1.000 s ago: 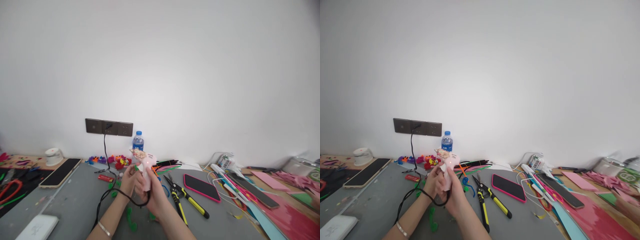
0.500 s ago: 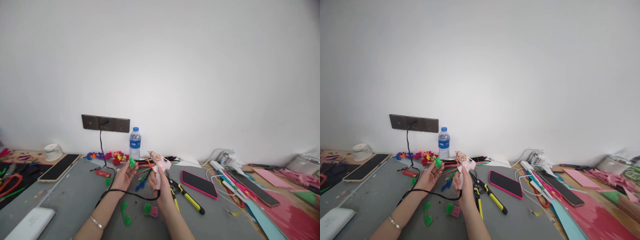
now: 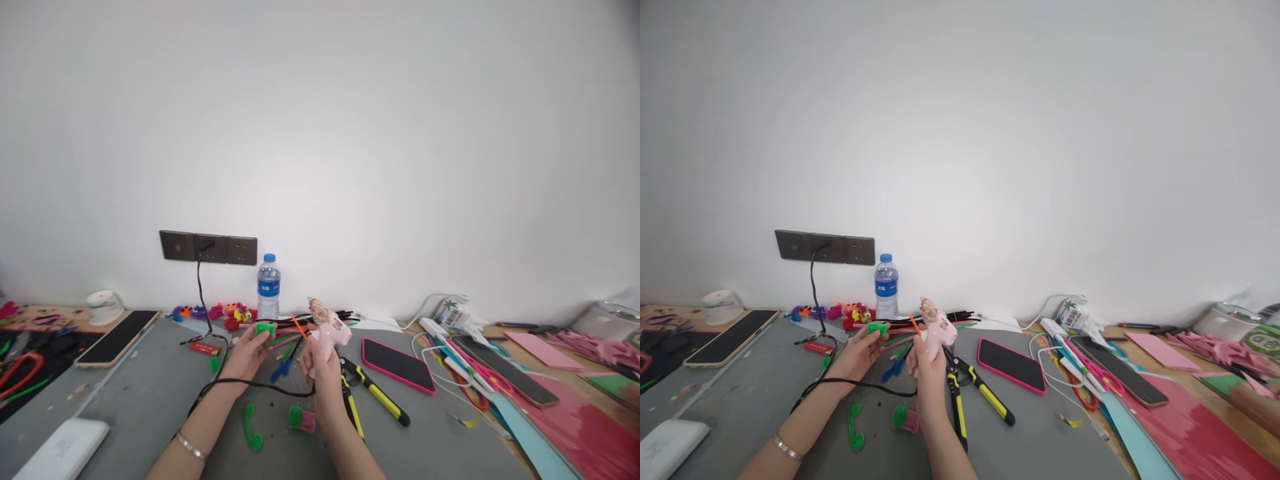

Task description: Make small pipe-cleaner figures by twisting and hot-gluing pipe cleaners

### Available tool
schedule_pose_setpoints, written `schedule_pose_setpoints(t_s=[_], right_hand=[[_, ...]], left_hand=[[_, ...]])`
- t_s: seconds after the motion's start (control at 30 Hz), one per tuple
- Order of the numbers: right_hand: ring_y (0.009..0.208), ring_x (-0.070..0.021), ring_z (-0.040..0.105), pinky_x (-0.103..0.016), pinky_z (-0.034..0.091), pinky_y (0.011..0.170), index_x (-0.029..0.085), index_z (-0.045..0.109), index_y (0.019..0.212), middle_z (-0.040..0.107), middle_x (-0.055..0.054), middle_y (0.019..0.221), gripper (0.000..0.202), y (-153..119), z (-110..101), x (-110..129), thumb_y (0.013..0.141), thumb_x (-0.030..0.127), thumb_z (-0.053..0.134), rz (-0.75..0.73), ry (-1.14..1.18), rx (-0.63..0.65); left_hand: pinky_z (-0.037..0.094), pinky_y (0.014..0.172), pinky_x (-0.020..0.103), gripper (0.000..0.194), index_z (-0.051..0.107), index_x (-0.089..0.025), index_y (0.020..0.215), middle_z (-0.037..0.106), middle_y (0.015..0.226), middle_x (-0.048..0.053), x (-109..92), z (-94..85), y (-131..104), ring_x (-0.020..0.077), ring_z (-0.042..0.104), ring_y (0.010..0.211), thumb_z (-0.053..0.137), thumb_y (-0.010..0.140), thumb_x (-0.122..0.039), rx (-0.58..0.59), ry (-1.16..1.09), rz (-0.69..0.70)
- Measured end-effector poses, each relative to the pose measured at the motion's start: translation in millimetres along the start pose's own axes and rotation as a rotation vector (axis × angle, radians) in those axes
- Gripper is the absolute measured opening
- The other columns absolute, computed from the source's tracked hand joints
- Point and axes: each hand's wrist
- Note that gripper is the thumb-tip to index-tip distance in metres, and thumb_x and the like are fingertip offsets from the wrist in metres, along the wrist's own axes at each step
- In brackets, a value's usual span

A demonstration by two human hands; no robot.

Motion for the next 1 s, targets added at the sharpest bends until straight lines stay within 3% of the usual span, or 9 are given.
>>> schedule_pose_setpoints(t_s=[0.17,0.3,0.5,0.63,0.8,0.9,1.0], right_hand=[[0.049,-0.0155,0.054,-0.024,0.041,0.047,0.015,0.06,0.058,0.061,-0.005,0.051,0.037,14.8,-22.5,5.2,0.074,0.047,0.059,0.069,-0.543,0.011],[0.057,-0.0206,0.06,-0.026,0.043,0.051,0.015,0.064,0.064,0.064,-0.004,0.055,0.027,25.7,-41.6,9.3,0.07,0.04,0.057,0.062,-0.948,-0.062],[0.07,-0.0253,0.066,-0.027,0.045,0.057,0.017,0.064,0.072,0.069,-0.006,0.066,0.017,35.0,-54.5,8.2,0.067,0.033,0.061,0.1,-1.152,-0.082],[0.083,-0.0289,0.068,-0.03,0.046,0.065,0.015,0.066,0.079,0.072,-0.014,0.082,0.017,36.6,-48.8,2.5,0.07,0.027,0.06,0.122,-1.285,-0.066],[0.094,-0.0307,0.066,-0.032,0.045,0.07,0.015,0.067,0.09,0.071,-0.017,0.096,0.023,34.9,-37.3,-9.1,0.069,0.022,0.061,0.102,-1.353,-0.052],[0.089,-0.0286,0.066,-0.03,0.045,0.067,0.016,0.067,0.088,0.071,-0.015,0.092,0.022,36.3,-38.7,-12.7,0.067,0.021,0.061,0.073,-1.301,-0.067],[0.072,-0.0245,0.066,-0.027,0.043,0.058,0.016,0.067,0.076,0.071,-0.01,0.073,0.013,40.3,-46.3,-12.4,0.065,0.023,0.063,0.019,-1.165,-0.094]], left_hand=[[0.04,0.047,0.016,0.032,0.07,-0.015,0.075,0.064,0.062,-0.003,2.3,2.4,-1.4,0.0065,0.053,0.05,0.089,0.05,-0.025,0.05,0.088,0.096],[0.038,0.046,0.019,0.031,0.067,-0.017,0.072,0.057,0.051,-0.005,5.5,5.1,-5.0,0.0092,0.05,0.048,0.085,0.055,-0.034,0.089,0.247,0.16],[0.044,0.053,0.022,0.027,0.067,-0.018,0.07,0.065,0.065,0.001,12.5,10.9,-9.8,0.0153,0.058,0.06,0.084,0.052,-0.031,0.125,0.54,0.298],[0.044,0.055,0.022,0.022,0.068,-0.019,0.065,0.065,0.063,0.0,14.5,13.8,-10.4,0.0167,0.059,0.061,0.083,0.05,-0.026,0.103,0.606,0.373],[0.044,0.057,0.023,0.023,0.067,-0.019,0.067,0.068,0.065,0.001,17.6,10.4,-5.9,0.0179,0.061,0.063,0.082,0.05,-0.022,0.113,0.602,0.363],[0.045,0.059,0.023,0.027,0.065,-0.018,0.07,0.069,0.065,0.001,20.3,7.9,-3.8,0.0172,0.062,0.063,0.083,0.05,-0.022,0.132,0.572,0.337],[0.044,0.054,0.023,0.029,0.06,-0.019,0.069,0.067,0.062,0.0,20.7,8.0,-4.7,0.0158,0.059,0.057,0.083,0.054,-0.028,0.139,0.566,0.291]])
Point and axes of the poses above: each hand's wrist, its own y-axis towards the middle knuckle, its own z-axis out of the palm, x = y × z
